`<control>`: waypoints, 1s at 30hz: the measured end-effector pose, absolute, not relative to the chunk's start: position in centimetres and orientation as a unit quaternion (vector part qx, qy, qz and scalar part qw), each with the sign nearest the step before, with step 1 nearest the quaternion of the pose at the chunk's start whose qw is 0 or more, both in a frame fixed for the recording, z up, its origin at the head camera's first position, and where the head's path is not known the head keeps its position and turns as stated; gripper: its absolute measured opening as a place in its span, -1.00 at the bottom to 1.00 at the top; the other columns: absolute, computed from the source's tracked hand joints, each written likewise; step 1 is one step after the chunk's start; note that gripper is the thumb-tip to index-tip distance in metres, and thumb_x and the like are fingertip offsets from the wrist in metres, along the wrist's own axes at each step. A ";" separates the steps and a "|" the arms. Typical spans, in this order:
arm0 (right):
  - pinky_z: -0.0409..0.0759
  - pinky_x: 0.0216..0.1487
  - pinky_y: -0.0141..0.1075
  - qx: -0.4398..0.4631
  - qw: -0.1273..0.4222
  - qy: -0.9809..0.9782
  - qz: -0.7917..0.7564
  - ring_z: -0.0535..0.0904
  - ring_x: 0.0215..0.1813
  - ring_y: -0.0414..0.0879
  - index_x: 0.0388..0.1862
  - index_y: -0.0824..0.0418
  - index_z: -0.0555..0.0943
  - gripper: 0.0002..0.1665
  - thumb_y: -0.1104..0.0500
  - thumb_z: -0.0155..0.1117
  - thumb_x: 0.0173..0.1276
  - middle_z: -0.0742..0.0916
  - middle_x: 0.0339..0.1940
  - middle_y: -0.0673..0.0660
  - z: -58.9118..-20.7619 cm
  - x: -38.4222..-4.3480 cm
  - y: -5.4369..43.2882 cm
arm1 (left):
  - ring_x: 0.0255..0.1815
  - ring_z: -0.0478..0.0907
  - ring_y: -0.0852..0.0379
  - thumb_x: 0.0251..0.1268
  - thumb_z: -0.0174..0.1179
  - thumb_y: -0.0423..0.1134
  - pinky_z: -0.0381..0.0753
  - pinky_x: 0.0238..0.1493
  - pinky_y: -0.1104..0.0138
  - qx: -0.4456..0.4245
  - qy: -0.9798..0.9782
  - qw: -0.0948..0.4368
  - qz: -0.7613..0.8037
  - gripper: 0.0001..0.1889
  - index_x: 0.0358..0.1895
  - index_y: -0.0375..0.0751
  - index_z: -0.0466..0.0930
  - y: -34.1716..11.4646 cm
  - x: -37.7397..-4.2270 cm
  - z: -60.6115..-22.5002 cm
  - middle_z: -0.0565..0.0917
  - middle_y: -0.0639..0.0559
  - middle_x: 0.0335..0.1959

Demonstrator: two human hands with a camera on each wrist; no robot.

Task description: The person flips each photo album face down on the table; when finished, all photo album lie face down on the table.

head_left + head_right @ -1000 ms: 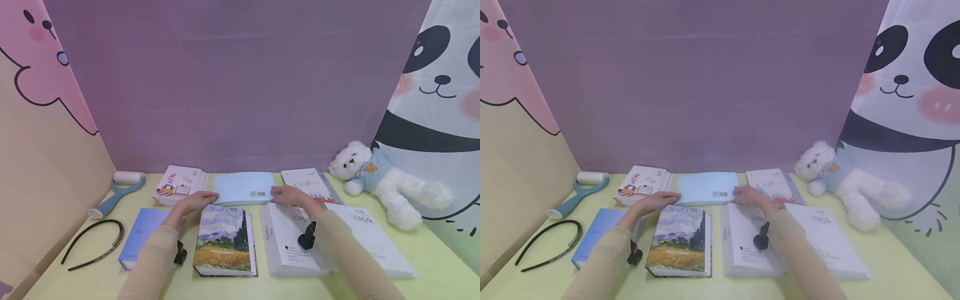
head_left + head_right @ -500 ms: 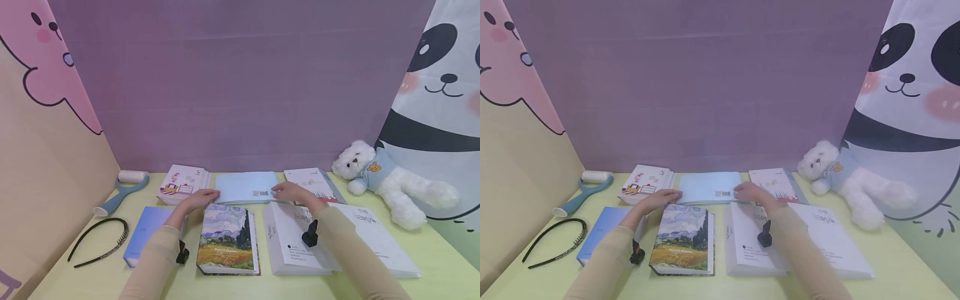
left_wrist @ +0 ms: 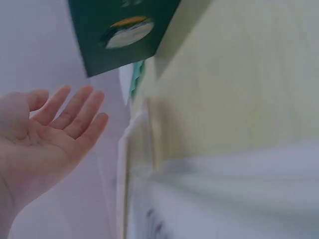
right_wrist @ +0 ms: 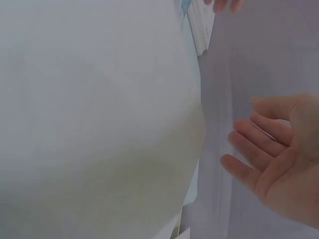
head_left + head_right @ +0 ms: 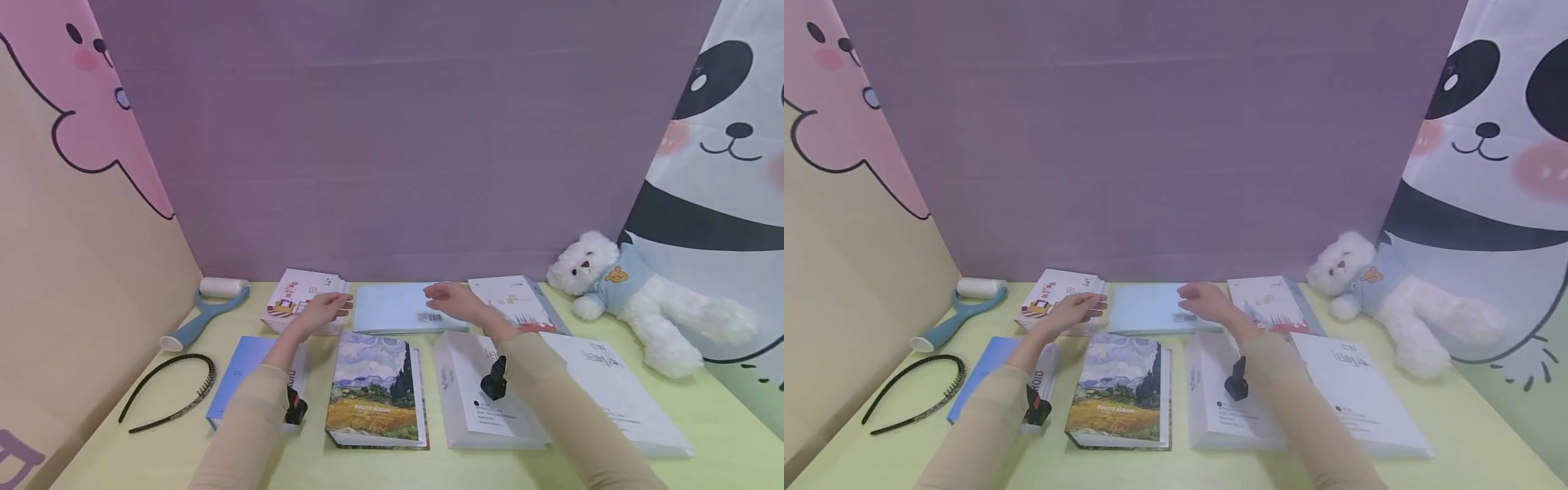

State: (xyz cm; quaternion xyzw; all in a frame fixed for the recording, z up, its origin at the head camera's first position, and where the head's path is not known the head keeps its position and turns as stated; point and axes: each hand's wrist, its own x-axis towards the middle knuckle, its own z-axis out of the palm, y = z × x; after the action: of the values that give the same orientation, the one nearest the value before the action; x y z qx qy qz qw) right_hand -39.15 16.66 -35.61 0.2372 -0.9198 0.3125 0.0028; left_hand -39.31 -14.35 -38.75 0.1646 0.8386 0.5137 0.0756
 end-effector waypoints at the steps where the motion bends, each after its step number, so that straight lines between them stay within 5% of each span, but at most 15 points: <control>1: 0.49 0.18 -0.02 0.242 0.010 -0.916 0.320 0.51 0.18 0.20 0.20 0.40 0.46 -0.55 0.19 0.10 0.40 0.59 0.14 0.34 -35.6 -39.2 16.3 | 0.27 0.40 -0.18 0.54 -0.24 -0.12 0.32 0.31 0.01 0.167 0.838 0.068 0.514 -0.52 0.34 -0.36 0.26 -14.6 -39.3 -38.4 0.45 -0.30 0.24; 30: 0.54 0.14 -0.14 0.309 0.002 -0.875 0.371 0.55 0.15 0.07 0.14 0.27 0.54 -0.62 0.17 0.14 0.39 0.65 0.09 0.19 -36.2 -39.0 1.7 | 0.29 0.31 -0.33 0.56 -0.31 -0.18 0.28 0.30 -0.09 0.093 0.876 -0.010 0.473 -0.51 0.35 -0.48 0.16 -26.7 -36.8 -35.4 0.35 -0.45 0.26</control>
State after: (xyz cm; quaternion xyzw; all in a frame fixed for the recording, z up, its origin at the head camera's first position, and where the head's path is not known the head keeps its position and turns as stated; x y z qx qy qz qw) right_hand -38.98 1.67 -36.19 0.3095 -0.8755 0.3711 0.0017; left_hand -36.76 -26.70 -35.37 0.0930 0.8759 0.4733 -0.0098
